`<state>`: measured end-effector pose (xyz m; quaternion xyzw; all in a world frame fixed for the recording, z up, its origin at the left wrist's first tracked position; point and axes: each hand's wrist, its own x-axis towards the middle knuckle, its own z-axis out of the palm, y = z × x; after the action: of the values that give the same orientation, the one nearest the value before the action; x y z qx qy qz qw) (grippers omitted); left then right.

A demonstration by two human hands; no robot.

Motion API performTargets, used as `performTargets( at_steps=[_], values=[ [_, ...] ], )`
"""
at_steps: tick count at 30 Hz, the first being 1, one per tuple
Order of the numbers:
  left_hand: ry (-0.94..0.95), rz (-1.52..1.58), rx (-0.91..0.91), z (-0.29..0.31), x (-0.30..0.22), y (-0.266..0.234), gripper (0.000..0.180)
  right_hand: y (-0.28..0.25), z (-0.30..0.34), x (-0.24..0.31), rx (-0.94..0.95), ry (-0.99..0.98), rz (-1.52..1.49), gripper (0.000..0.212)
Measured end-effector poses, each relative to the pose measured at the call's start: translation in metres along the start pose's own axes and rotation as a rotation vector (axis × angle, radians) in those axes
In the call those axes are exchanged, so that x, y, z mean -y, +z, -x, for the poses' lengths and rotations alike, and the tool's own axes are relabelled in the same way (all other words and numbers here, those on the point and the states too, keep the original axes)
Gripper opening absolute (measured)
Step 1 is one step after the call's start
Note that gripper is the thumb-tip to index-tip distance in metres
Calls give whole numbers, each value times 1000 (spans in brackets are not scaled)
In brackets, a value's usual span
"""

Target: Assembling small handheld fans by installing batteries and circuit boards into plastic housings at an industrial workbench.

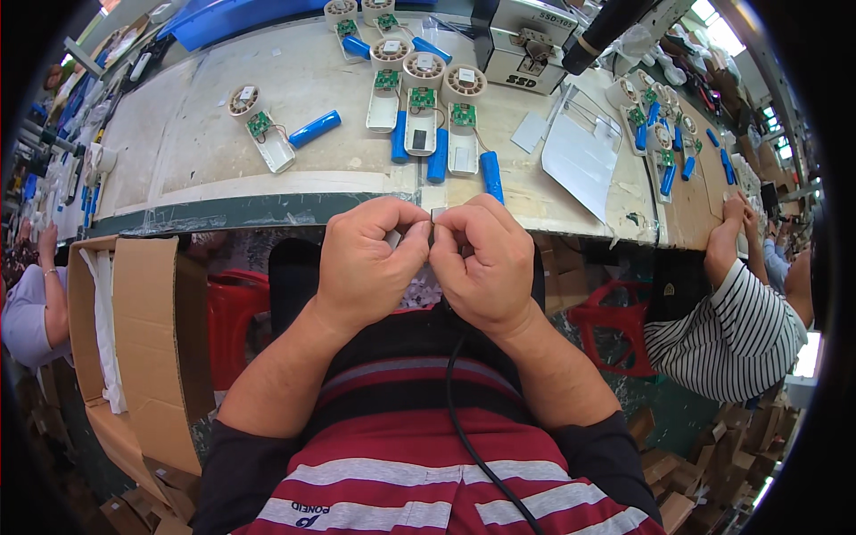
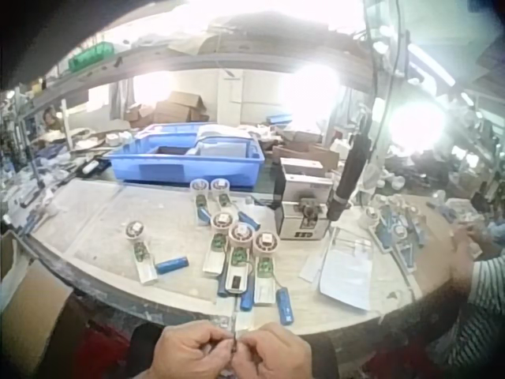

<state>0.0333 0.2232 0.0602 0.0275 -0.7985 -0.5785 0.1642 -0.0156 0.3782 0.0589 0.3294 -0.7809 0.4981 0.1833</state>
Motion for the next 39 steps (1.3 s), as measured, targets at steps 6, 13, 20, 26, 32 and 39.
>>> performTargets(
  at_steps=[6,13,20,26,32,39],
  values=[
    [41,33,35,2,-1,-3,6,-1,2,-1,-9,30,-33,9],
    [178,-89,-4,1,0,-2,5,-3,2,1,21,14,-27,8],
    [315,-162,-36,1,3,1,4,-2,3,2,28,31,-36,8],
    [309,-152,-23,1,4,-1,5,0,3,3,22,65,-59,8],
    [278,-124,-13,0,5,-2,6,-1,3,2,30,106,-95,7],
    [-87,86,16,5,1,-2,9,-2,7,1,86,428,-321,2]
  ],
)
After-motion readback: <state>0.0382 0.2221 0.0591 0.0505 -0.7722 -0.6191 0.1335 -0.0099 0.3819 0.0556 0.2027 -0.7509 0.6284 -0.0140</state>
